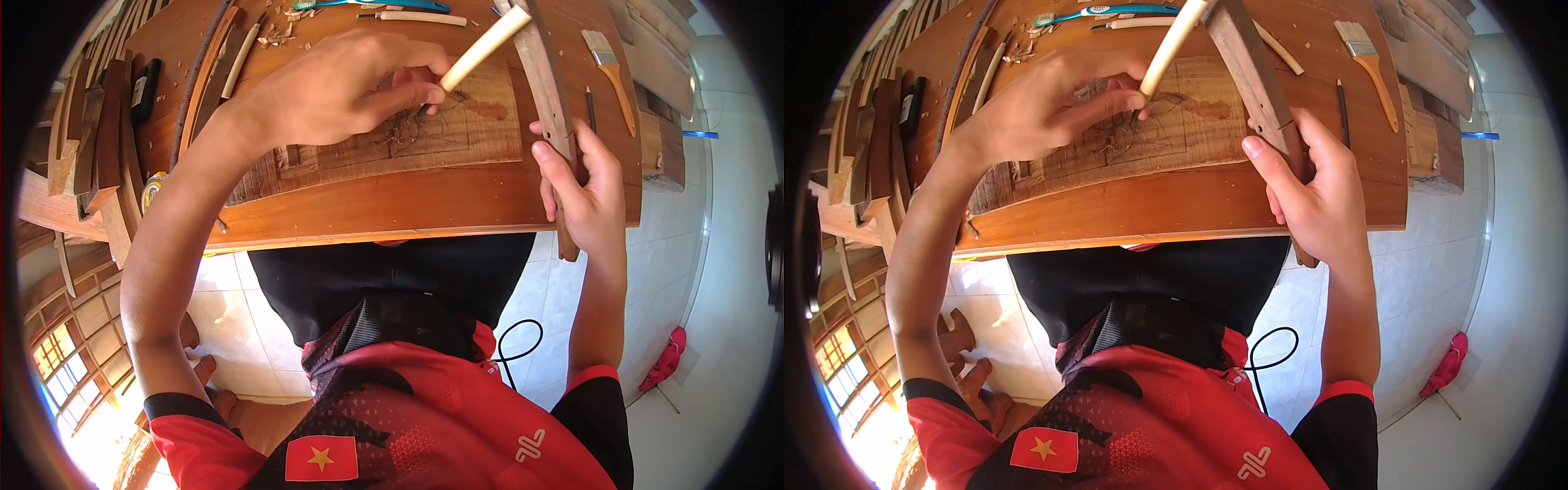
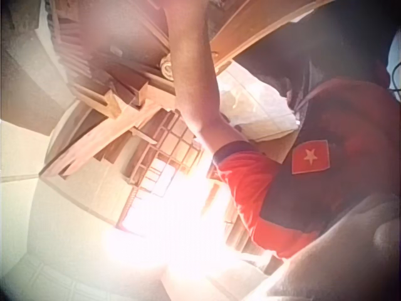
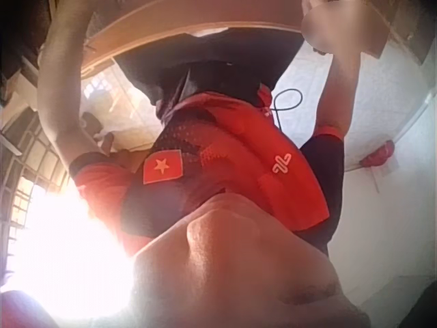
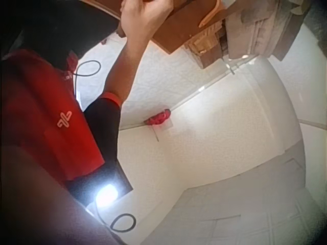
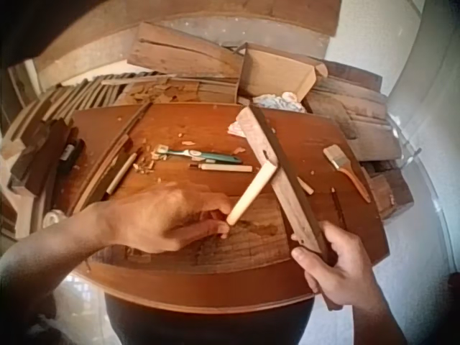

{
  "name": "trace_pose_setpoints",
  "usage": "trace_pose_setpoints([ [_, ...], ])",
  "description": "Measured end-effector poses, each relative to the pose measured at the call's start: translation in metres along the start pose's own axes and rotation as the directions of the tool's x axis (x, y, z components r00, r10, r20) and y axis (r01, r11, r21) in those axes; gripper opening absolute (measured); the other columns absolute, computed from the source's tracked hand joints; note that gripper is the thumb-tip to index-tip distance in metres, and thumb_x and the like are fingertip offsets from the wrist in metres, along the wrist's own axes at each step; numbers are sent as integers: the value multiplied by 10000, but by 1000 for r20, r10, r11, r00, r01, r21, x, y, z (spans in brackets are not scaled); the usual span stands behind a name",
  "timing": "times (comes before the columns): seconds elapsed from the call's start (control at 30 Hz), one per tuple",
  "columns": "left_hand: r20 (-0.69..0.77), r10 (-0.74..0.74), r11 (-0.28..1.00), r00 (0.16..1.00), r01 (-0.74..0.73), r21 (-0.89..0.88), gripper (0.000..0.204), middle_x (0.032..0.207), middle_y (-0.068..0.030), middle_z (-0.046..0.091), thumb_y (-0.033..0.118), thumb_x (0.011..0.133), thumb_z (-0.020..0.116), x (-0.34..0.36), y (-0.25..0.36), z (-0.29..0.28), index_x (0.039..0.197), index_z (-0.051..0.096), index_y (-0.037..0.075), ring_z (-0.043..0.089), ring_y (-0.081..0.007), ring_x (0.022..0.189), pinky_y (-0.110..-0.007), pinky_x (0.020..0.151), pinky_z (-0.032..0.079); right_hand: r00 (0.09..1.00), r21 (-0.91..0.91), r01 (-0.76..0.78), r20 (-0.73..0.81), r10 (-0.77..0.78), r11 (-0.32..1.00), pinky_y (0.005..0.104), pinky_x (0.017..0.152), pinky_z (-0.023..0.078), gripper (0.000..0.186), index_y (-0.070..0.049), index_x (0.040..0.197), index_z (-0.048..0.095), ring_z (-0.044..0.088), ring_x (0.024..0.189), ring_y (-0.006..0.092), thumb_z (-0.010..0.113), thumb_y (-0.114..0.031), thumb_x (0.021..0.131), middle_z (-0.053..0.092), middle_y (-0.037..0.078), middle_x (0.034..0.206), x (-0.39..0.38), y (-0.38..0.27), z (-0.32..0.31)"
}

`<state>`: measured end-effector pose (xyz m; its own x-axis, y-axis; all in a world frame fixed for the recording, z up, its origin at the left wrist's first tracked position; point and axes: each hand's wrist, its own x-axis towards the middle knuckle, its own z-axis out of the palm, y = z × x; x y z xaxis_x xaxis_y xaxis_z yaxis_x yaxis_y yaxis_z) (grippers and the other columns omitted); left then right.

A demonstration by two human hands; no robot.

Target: The person carves a design into a rectangular piece of wood using a chisel and a wooden mallet. They repeatedly position the chisel on the wood and strike it with the mallet to remove shavings, occasionally pausing to clear debris or adjust the tool's angle.

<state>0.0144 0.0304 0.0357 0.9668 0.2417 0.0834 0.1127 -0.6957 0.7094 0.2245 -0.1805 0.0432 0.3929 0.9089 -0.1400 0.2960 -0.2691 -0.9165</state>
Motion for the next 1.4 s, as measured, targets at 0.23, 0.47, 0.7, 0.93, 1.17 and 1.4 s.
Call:
trace_pose_setpoints([
  [0.23,14,73,991,997,-74,115,219,1008,-124,746,213,1045,629,6,-5,3,1155,674,29,718,-312,971,-414,864,542,1000,-36,1,4,0,999,219,439,352,276,5,1153,673,467,483,22,727,-217,998,566,-36,645,-3,1,-4],
  [0.47,17,133,968,991,-133,211,194,985,-120,733,197,1028,646,7,-5,0,1126,684,34,709,-323,951,-426,861,533,1000,-45,-1,11,2,999,220,434,342,268,10,1166,672,463,482,19,721,-194,999,567,-36,646,-7,-1,-7],
  [0.7,68,117,973,991,-128,191,192,987,-115,732,196,1026,650,10,-2,-2,1121,694,35,704,-315,932,-434,841,535,1000,-64,3,18,-2,998,221,430,336,274,13,1186,670,458,483,17,719,-182,1000,588,-26,692,-9,-5,-9],
  [0.93,50,102,976,994,-109,186,183,983,-114,718,200,1034,639,8,4,-2,1108,688,40,695,-303,902,-425,795,528,1000,-33,7,-5,-8,999,224,430,334,291,26,1221,661,451,484,20,707,-169,1009,590,-26,713,-9,-5,-12],
  [1.17,54,195,955,979,-203,218,145,908,-119,693,176,1024,645,13,2,-2,1070,683,44,668,-303,813,-433,730,506,1000,-40,-18,-10,18,999,224,435,329,300,28,1227,659,443,482,25,700,-178,1012,575,-26,706,-13,-4,-14],
  [1.4,94,152,960,984,-169,224,137,869,-126,694,164,1016,651,16,6,-6,1045,687,35,668,-308,776,-435,705,495,999,-52,-29,-23,28,998,225,438,331,311,28,1235,659,446,487,28,700,-184,1011,580,-24,708,-17,0,-19],
])
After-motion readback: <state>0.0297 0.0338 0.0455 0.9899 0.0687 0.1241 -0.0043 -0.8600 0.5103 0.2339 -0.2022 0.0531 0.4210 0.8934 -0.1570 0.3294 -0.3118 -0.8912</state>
